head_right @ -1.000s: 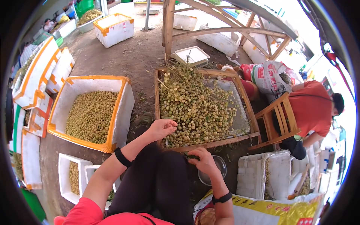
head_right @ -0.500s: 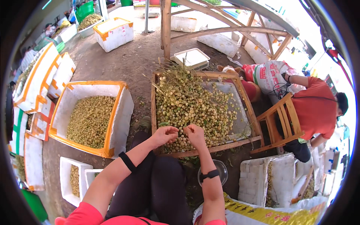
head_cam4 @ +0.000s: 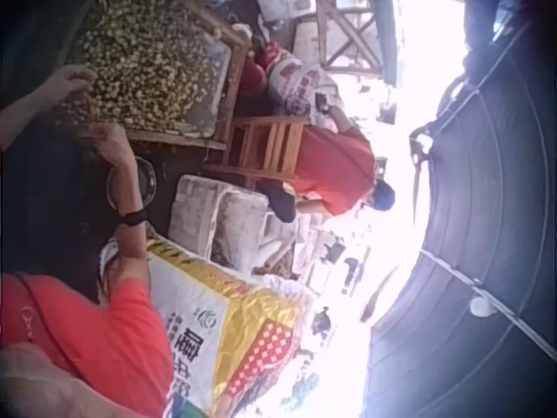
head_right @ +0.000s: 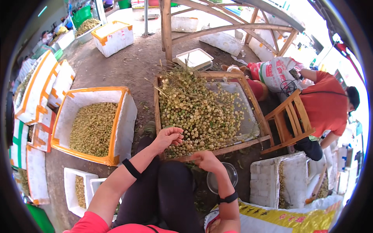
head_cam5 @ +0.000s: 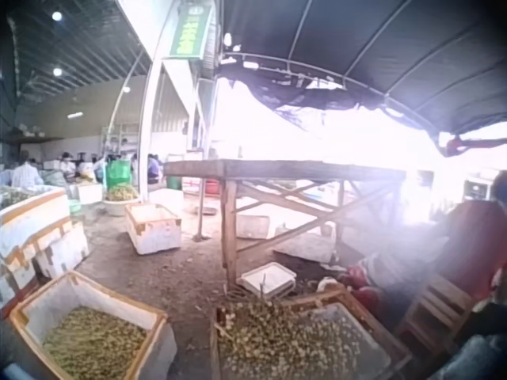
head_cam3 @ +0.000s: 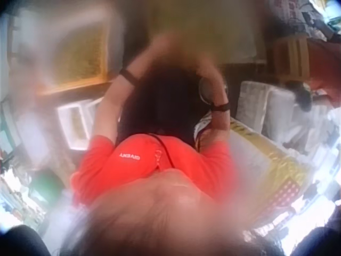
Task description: The person is picking small berries off their branches and sorting them into different boxes and containers.
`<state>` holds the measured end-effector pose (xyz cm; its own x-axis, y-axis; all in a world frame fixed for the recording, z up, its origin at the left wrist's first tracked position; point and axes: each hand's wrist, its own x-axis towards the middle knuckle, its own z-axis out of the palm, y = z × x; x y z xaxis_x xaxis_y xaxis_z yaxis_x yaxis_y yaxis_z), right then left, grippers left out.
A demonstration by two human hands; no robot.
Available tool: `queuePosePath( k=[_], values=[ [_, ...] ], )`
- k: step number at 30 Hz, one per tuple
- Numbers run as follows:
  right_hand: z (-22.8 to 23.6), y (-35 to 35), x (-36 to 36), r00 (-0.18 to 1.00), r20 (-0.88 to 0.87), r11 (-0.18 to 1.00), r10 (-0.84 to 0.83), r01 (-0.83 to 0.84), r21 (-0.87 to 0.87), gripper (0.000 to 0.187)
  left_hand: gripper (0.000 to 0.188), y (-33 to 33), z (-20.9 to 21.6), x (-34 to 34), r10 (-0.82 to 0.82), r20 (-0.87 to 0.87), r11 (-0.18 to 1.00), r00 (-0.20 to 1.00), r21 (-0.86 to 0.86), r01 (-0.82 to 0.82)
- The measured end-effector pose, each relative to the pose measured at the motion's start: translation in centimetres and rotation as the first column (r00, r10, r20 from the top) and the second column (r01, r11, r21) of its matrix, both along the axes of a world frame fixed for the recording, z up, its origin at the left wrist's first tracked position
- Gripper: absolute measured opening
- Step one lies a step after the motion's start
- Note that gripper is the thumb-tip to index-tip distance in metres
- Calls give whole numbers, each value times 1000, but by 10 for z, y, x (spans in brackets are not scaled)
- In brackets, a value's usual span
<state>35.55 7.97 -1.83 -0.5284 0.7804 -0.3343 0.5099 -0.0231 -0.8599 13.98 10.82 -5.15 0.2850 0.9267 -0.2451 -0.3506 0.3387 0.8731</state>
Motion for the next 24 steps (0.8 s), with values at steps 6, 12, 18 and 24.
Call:
queuePosePath(
  k=[6,12,18,24],
  values=[
    [-16,29,-5,905,306,877,-295,129,463,15,28,4,3,6,-23,-72,999,997,-23,22],
    [-48,56,-24,827,488,858,-280,-11,513,14,42,-5,18,0,44,-119,997,992,-60,-51],
    [-30,55,-13,843,-225,872,-489,474,-121,14,37,3,15,-3,133,95,964,987,-245,-106],
    [-20,54,-33,670,-541,850,-508,288,-442,14,41,5,12,1,109,284,965,953,-262,-32]
  ],
)
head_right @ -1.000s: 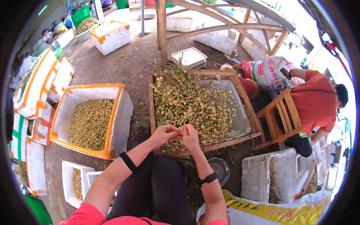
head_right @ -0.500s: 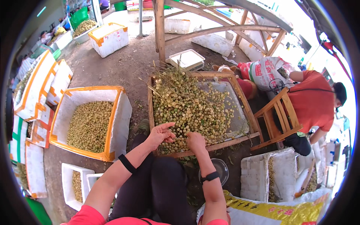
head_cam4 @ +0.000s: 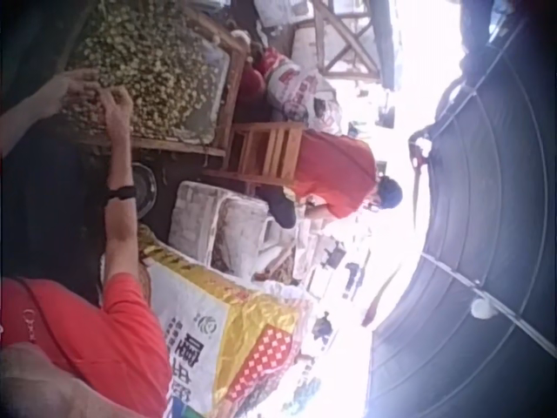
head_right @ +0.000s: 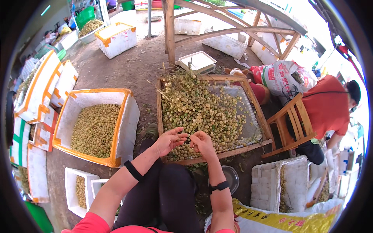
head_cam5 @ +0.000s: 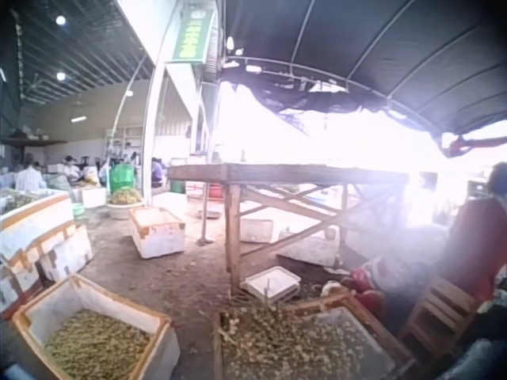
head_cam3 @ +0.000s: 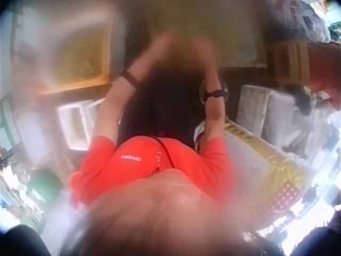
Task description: The person is picking small berries off their branches and sorting them into different boxes and containers.
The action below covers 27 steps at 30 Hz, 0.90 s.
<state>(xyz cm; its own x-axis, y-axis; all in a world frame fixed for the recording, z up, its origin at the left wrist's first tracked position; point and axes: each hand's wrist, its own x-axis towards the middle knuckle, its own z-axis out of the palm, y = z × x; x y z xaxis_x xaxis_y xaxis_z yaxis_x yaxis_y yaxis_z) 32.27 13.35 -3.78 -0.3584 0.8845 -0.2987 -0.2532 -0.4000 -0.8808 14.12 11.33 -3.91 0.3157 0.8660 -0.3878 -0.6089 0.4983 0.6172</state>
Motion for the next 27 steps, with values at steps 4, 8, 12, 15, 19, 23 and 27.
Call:
queuePosePath(
  k=[4,8,12,15,19,23,27],
  values=[
    [9,-6,-25,856,516,856,-39,-238,459,13,50,-3,-4,3,-46,-138,994,989,95,59],
    [7,-9,-31,706,660,615,-259,-406,676,9,56,-4,-11,1,-15,-252,987,968,150,54],
    [2,-15,-30,633,676,524,-378,-456,719,7,60,-3,-11,-2,-96,-174,980,980,157,124],
    [3,-19,-24,670,672,586,-316,-420,693,8,58,-6,-5,-1,-125,-161,975,979,161,151],
    [8,-12,4,491,870,823,-49,-473,313,13,52,-7,1,-7,-69,-396,993,916,63,102],
    [-10,6,20,325,871,772,-368,-415,481,19,48,-1,-6,-12,-15,-450,998,893,-68,-18],
    [-27,35,0,287,896,795,-338,-423,436,19,44,0,-11,-13,25,-440,991,898,-109,-80]
  ],
)
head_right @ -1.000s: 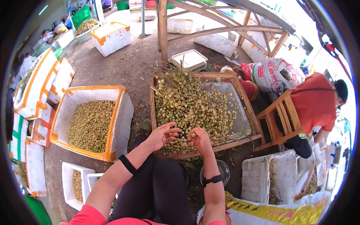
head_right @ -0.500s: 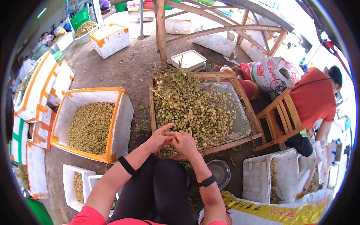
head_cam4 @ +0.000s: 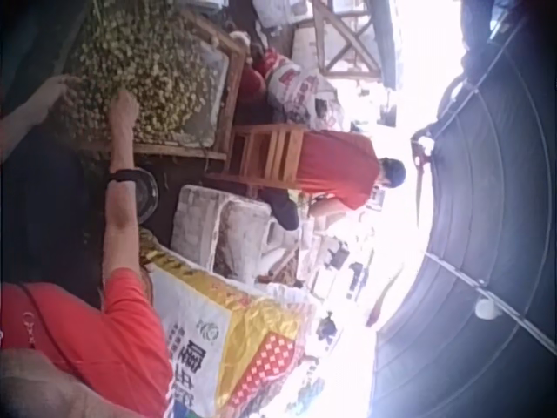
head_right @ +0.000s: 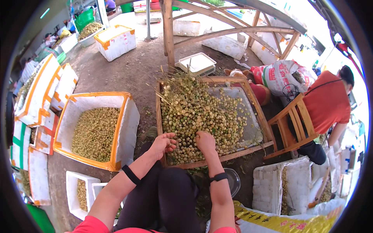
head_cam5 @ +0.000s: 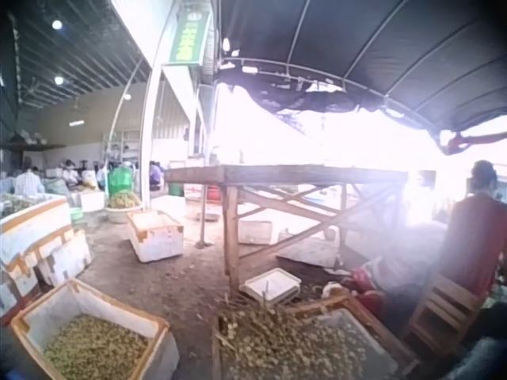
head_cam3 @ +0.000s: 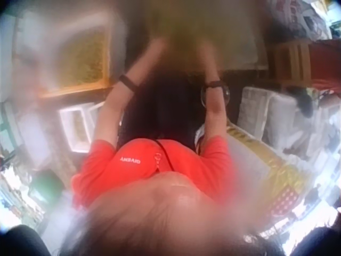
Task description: The person is picking small berries off their branches and sorting them into different boxes and containers.
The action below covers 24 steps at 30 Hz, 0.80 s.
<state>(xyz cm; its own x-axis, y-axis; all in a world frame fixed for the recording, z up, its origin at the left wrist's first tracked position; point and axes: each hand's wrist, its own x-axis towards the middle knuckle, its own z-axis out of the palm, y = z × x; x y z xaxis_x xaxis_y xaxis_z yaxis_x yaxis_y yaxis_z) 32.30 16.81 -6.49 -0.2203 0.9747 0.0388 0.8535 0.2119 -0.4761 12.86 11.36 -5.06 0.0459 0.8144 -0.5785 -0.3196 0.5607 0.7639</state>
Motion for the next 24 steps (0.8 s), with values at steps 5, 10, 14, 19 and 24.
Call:
queuePosePath(
  k=[5,10,14,19,24],
  values=[
    [-2,14,22,962,-273,995,1,-28,-96,16,40,2,4,5,-20,58,1000,998,2,20],
    [1,15,12,903,-387,954,-184,70,-290,18,36,2,1,-8,6,99,1000,995,4,-6],
    [-15,13,-3,997,58,992,-47,54,-114,21,25,-1,-8,-6,54,115,998,992,12,-56],
    [3,13,4,967,226,978,-115,150,-143,15,18,5,-19,12,-119,95,986,988,125,107],
    [21,2,4,852,-454,921,-260,78,-382,10,21,4,-26,25,-166,-84,881,982,435,186]
  ],
)
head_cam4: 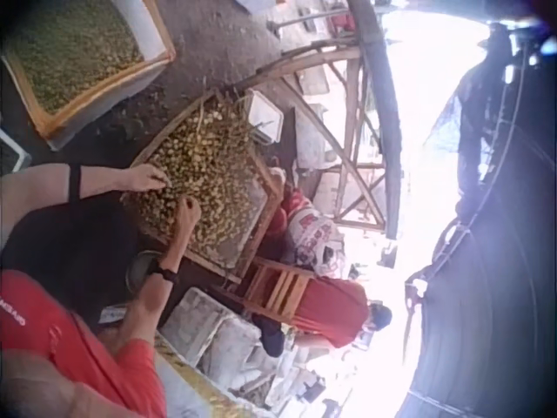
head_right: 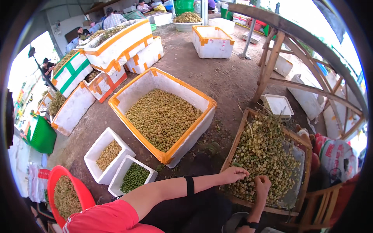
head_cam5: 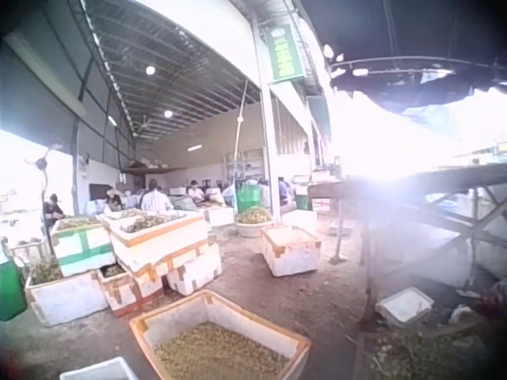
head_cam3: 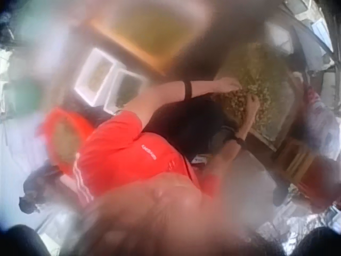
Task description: The person is picking small berries off their branches and sorting them into different boxes and containers.
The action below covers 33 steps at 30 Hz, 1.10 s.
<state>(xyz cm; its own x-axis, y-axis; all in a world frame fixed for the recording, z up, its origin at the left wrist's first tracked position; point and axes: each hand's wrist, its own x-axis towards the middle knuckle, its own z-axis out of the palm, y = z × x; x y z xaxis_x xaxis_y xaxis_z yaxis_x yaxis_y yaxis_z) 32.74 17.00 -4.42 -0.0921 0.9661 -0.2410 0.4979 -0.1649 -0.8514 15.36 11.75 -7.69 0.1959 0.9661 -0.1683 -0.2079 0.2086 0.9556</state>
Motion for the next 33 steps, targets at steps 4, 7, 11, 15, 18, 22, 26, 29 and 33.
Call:
queuePosePath(
  k=[4,7,11,15,18,22,26,29,33],
  values=[
    [3,-21,-42,922,-293,935,252,-153,321,11,33,-6,38,-9,101,396,928,913,-369,57],
    [25,-38,-59,918,-225,928,326,-265,262,22,42,-6,29,-15,226,677,919,701,-386,77],
    [33,-39,-48,873,-387,934,296,-181,307,20,43,0,37,-7,247,718,922,651,-381,70],
    [34,-39,-39,837,-531,970,131,2,243,18,48,-2,38,-9,165,658,926,735,-360,114],
    [40,-41,-44,953,-205,896,222,-116,428,15,52,-4,36,-8,125,635,936,762,-330,122],
    [46,-40,-35,968,-199,874,154,-39,484,17,55,-6,43,-18,131,621,936,772,-334,110],
    [39,-29,14,943,297,754,-150,-85,651,25,43,-9,52,-51,170,632,954,756,-299,36],
    [29,-33,29,752,612,663,-247,-329,672,26,36,-10,64,-61,163,638,974,752,-226,-19],
    [57,-55,-28,985,1,894,172,-156,420,19,35,-26,67,-56,190,658,965,729,-261,-16]
  ],
)
